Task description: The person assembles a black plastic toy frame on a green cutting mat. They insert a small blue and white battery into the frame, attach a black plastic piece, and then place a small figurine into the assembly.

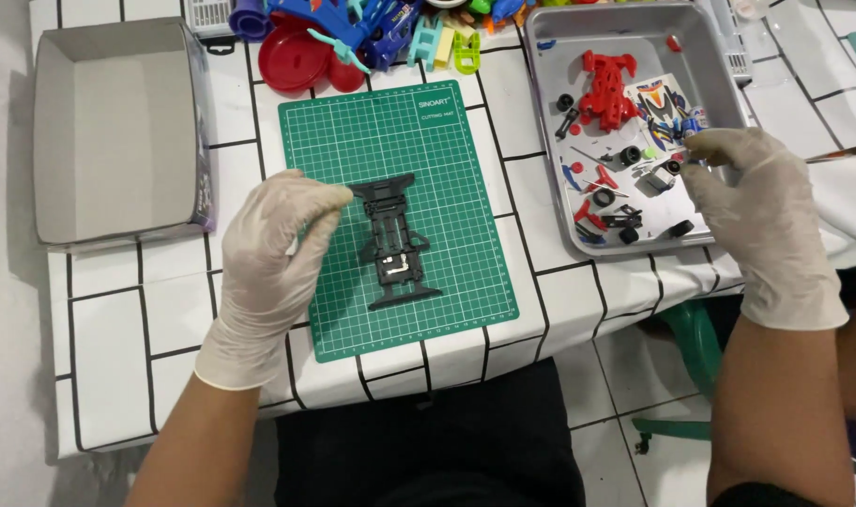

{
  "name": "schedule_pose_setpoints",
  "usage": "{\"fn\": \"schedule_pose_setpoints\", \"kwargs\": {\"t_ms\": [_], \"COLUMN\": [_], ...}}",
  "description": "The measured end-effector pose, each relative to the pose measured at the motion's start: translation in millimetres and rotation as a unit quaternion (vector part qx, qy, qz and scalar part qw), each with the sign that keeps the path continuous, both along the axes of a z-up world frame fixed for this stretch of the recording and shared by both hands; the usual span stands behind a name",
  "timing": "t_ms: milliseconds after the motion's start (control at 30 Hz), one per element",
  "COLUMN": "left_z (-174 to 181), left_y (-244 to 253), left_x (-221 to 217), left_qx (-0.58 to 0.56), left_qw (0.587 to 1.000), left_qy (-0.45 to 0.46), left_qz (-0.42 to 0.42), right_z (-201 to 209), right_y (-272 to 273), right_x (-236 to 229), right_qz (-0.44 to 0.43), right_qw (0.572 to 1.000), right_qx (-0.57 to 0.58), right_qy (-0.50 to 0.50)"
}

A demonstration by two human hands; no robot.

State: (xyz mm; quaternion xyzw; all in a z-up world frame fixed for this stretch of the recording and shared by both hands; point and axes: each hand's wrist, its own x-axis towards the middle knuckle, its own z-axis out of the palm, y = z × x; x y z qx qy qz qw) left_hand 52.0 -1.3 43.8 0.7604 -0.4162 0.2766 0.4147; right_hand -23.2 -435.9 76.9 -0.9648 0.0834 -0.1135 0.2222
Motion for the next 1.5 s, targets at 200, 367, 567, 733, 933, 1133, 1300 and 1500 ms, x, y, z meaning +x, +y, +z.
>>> {"fn": "schedule_pose_setpoints", "kwargs": {"t_ms": [200,367,567,733,933,1133,1300,1500], "left_z": [-46.6,-47.0,-49.3,-40.9,-43.7,-51.5,-46.2,-44.6], "left_y": [-3.2,-5.6,-10.8,-16.1,-19.6,-28.8,-28.1,-25.1], "left_x": [27.0,24.5,24.3,19.9,17.1,13.8,7.9,6.6], "left_qx": [-0.018,0.008,0.04,0.036,0.02,-0.1,-0.118,-0.105], "left_qw": [0.999,0.999,0.998,0.998,0.999,0.995,0.99,0.991], "left_qy": [0.036,0.01,-0.007,-0.026,-0.014,0.017,0.057,0.064], "left_qz": [0.025,0.037,0.044,0.043,0.038,-0.025,-0.052,-0.042], "right_z": [-35.7,-54.2,-76.7,-31.5,-23.8,-46.8,-60.6,-71.9], "right_y": [-31.0,-40.4,-54.0,24.6,128.9,199.0,216.2,222.1], "right_x": [25.9,31.5,25.8,10.1,21.6,38.8,43.5,44.1], "right_qz": [-0.078,-0.076,-0.024,0.007,0.26,0.304,0.297,0.282], "right_qw": [0.976,0.979,0.98,0.997,0.95,0.905,0.893,0.865], "right_qx": [-0.102,-0.094,-0.184,-0.075,0.082,0.14,0.211,0.361], "right_qy": [0.175,0.163,0.069,-0.025,-0.151,-0.261,-0.265,-0.204]}}
